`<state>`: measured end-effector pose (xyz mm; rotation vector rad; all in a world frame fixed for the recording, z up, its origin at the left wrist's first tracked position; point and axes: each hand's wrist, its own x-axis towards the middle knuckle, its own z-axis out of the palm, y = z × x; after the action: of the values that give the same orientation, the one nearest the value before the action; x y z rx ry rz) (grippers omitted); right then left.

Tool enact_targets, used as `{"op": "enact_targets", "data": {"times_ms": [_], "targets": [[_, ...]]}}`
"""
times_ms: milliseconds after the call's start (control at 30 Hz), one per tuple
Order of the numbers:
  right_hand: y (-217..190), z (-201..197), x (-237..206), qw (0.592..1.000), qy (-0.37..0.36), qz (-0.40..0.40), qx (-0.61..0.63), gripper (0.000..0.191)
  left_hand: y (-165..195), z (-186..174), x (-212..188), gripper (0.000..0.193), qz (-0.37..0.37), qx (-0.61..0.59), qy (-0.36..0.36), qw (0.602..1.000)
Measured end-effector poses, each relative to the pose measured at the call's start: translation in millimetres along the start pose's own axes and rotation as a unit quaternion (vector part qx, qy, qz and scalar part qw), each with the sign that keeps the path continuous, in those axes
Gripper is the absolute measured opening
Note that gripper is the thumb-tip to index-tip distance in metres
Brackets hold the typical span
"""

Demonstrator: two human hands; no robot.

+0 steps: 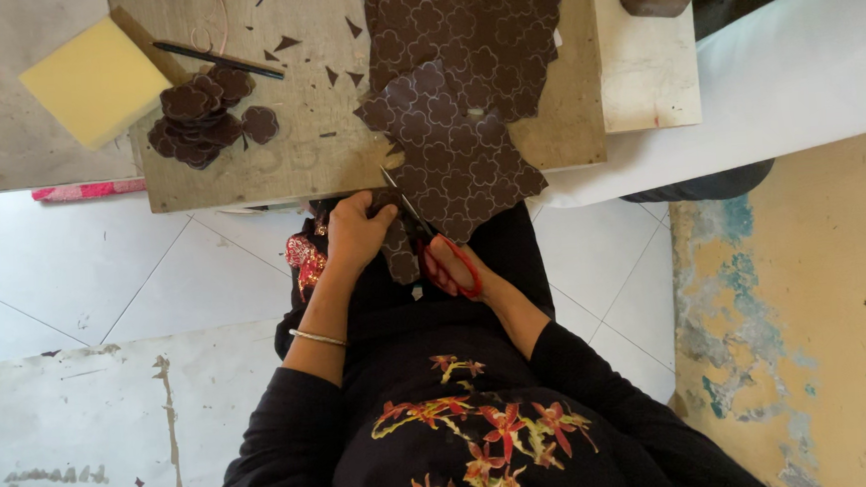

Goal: The person uses red-handled scissors to cut flower-shaped pieces from a dark brown patterned sheet. They hold the sheet with the left hand and cut along the drawn outlines, then place the finished shapes on the table.

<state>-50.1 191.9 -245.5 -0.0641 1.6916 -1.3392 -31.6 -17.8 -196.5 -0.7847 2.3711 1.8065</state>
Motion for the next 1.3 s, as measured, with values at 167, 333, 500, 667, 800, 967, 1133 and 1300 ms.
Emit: {"op": "enact_targets", "data": {"times_ms": [167, 333, 500, 667, 800, 967, 1133, 1300], "targets": [[1, -5, -2, 0.993, -0.081, -0.04, 0.075, 0.073, -6, 1, -2, 0.025, -0.026, -0.089, -0.007, 0.996], [-20, -9, -28, 0.989, -0.102, -0.095, -0.042, 0.069, -6, -8, -10, 0.021, -0.036, -0.231, -0.058, 0.971], [-68, -17, -70, 0.979, -0.117, -0.15, -0.077, 0.077, 24, -19, -34, 0.018, 0.001, -0.316, -0.138, 0.939], [-115, -22, -107, 0.965, -0.127, -0.199, -0.114, 0.096, 72, -43, -67, 0.016, 0.102, -0.238, -0.158, 0.953], [-138, -24, -129, 0.956, -0.143, -0.214, -0.139, 0.1, 104, -61, -88, 0.014, 0.121, -0.174, -0.153, 0.965], [-151, -24, -143, 0.943, -0.161, -0.247, -0.155, 0.101, 126, -73, -105, 0.01, 0.202, -0.117, -0.1, 0.967], [-153, -18, -148, 0.939, -0.156, -0.256, -0.17, 0.099, 136, -78, -115, 0.003, 0.26, -0.091, -0.055, 0.96], [-154, -13, -155, 0.94, -0.151, -0.258, -0.166, 0.096, 143, -77, -122, 0.006, 0.242, -0.083, -0.034, 0.966]]}}
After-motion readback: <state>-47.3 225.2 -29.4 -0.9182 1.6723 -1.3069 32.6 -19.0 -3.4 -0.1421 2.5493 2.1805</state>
